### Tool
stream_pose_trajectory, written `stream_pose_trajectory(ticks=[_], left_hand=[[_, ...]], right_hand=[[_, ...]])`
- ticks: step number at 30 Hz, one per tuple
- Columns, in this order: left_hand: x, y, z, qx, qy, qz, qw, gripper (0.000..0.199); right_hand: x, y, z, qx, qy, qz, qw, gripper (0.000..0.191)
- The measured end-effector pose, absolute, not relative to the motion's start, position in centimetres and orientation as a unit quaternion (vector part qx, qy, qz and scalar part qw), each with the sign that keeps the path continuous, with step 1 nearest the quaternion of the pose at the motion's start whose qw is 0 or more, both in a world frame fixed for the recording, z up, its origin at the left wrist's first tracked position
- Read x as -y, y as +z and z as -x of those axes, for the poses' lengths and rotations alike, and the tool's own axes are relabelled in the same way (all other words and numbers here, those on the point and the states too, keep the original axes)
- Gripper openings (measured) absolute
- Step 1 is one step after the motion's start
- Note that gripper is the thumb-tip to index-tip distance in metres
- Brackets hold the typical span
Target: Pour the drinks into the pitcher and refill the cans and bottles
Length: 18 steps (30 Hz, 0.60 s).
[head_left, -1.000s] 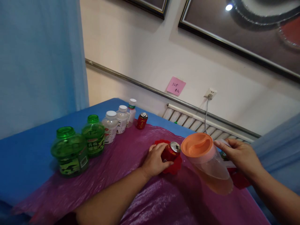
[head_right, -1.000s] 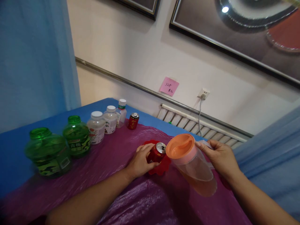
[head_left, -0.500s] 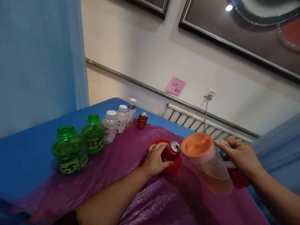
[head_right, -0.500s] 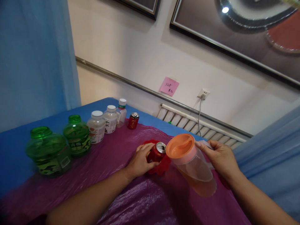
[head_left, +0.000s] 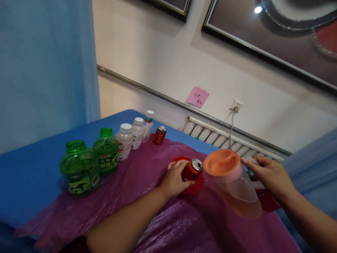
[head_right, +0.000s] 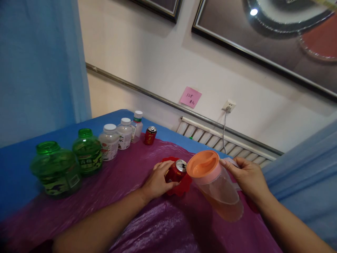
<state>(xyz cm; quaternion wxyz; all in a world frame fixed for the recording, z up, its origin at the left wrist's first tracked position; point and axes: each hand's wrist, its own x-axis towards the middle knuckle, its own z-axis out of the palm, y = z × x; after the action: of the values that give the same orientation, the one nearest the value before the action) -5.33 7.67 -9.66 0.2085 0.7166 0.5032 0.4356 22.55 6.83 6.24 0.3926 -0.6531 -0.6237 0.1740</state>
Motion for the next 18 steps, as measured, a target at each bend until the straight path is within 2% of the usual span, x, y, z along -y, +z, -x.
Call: stream_pose_trajectory(ticks=[18], left_hand=[[-7.66,-9.76,5.28,-0.510,0.430,-0.717,0.202,0.071]], right_hand=[[-7.00,6.24,-22.54,0.623,0.186,0.650,0.395,0.057]])
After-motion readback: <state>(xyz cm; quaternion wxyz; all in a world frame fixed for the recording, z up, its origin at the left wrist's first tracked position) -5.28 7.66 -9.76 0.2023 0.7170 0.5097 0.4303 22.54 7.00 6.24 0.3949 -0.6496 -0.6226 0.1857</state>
